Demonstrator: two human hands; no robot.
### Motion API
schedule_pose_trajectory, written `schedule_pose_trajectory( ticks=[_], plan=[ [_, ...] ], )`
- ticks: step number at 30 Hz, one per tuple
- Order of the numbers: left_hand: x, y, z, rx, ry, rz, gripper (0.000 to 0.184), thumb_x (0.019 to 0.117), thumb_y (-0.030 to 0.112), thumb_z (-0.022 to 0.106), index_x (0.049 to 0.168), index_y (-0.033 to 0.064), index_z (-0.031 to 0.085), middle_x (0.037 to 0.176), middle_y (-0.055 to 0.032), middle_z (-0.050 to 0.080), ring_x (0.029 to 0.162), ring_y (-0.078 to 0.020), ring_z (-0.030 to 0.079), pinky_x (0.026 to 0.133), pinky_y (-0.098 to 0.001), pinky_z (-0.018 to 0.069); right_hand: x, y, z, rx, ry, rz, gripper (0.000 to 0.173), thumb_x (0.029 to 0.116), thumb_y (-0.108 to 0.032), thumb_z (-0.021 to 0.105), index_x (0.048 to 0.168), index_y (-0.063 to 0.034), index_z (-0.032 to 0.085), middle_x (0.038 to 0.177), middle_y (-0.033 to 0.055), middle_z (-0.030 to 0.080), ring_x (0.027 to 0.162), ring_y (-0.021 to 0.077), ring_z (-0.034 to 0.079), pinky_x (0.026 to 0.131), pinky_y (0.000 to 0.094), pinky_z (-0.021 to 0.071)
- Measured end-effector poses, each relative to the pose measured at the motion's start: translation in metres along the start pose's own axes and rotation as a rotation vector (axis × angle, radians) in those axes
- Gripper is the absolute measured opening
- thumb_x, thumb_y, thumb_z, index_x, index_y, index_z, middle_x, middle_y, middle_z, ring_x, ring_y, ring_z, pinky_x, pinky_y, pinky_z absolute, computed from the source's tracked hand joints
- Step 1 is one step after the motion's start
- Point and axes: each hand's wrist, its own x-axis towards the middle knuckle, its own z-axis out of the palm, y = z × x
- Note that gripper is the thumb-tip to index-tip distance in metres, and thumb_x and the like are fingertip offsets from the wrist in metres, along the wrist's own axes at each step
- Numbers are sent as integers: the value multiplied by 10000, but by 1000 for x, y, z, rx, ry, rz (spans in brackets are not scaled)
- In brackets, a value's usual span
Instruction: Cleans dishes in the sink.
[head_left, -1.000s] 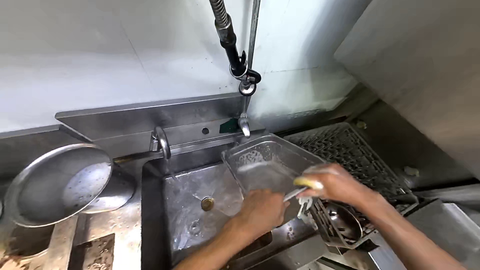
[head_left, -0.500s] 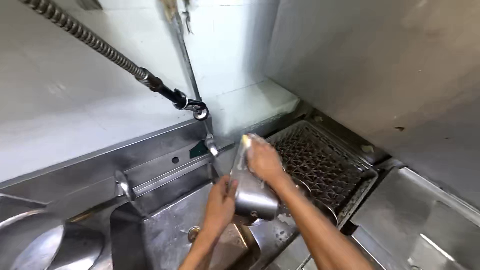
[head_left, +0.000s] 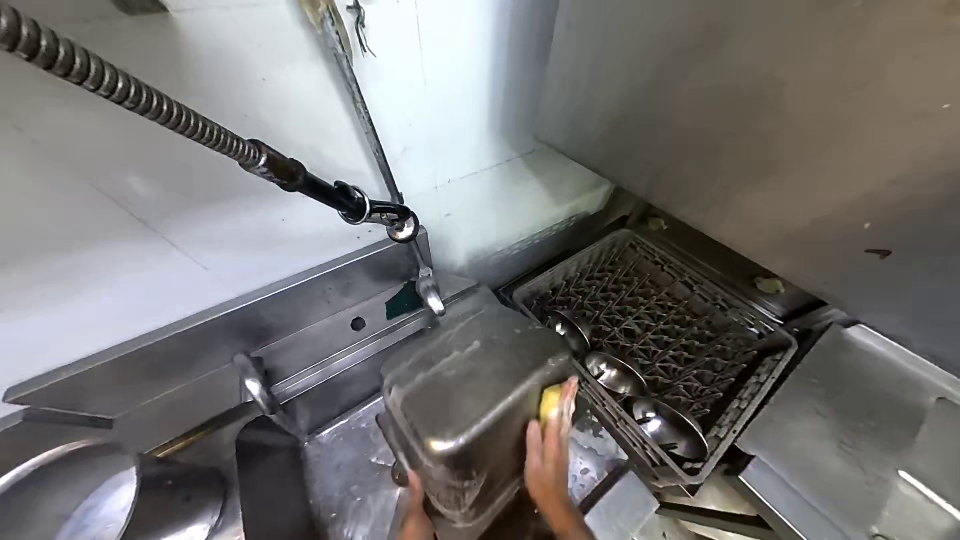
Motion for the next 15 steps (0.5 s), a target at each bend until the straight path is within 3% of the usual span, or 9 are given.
schedule_pose_trajectory(
  ticks=[1,2,3,4,6,8,10,13,15],
  plan=[
    [5,-16,-14,2,2,-8,539,1113,481,226,1362,83,491,1080,-64,696,967,-134,695,832,-383,607,16,7,-3,8,-4,138,674,1038,-336,389,1558,86,312,1633,292,279,1540,379,267,1265,515,238],
    [11,-30,-28,0,5,-22,561,1115,480,186,1366,74,480,1080,-64,688,962,-125,687,832,-373,599,37,14,-7,-1,-27,256,601,1046,-311,407,1516,63,411,1550,266,442,1454,372,426,1200,527,346],
    [18,-39,-39,-13,6,-43,574,1116,477,161,1364,63,473,1088,-77,675,967,-134,676,840,-381,588,63,18,-12,-13,-90,331,511,1073,-296,412,1414,63,542,1376,273,600,1304,389,571,1099,564,433],
    [25,-45,-47,-12,16,-54,568,1119,461,138,1335,58,474,1067,-76,667,949,-135,673,827,-380,586,93,18,-17,-9,-237,388,482,1103,-307,389,1354,37,615,1300,260,653,1251,388,608,1076,583,441],
    [35,-46,-56,1,36,-51,554,1120,422,113,1317,53,477,1053,-77,654,941,-140,660,827,-381,575,146,8,-16,6,-582,434,480,1120,-359,368,1358,-54,651,1342,191,653,1295,335,584,1118,577,403],
    [42,-45,-54,-6,74,-8,563,1121,417,124,1279,45,516,1001,-74,674,904,-140,671,798,-379,580,173,-8,-2,16,-749,349,462,1108,-386,406,1377,-95,644,1383,154,638,1315,309,573,1124,573,398],
    [51,-43,-49,-25,73,34,540,1123,399,131,1264,53,521,987,-64,682,894,-132,676,791,-371,586,185,-25,10,11,-812,232,436,1090,-373,474,1396,-103,626,1404,146,625,1307,307,580,1119,570,409],
    [69,-37,-53,33,105,127,456,1134,293,223,1312,-8,515,1081,-150,662,949,-193,666,824,-408,576,189,-28,30,-206,-887,-91,473,1022,-343,603,1458,-161,578,1505,46,559,1375,226,538,1148,517,426],
    [86,-41,-60,101,139,238,577,1127,407,250,1301,-42,568,1107,-176,685,985,-191,680,876,-423,582,164,-32,44,-433,-868,-295,563,1001,-462,563,1503,-212,529,1582,-5,476,1467,206,433,1176,502,401]
  ],
)
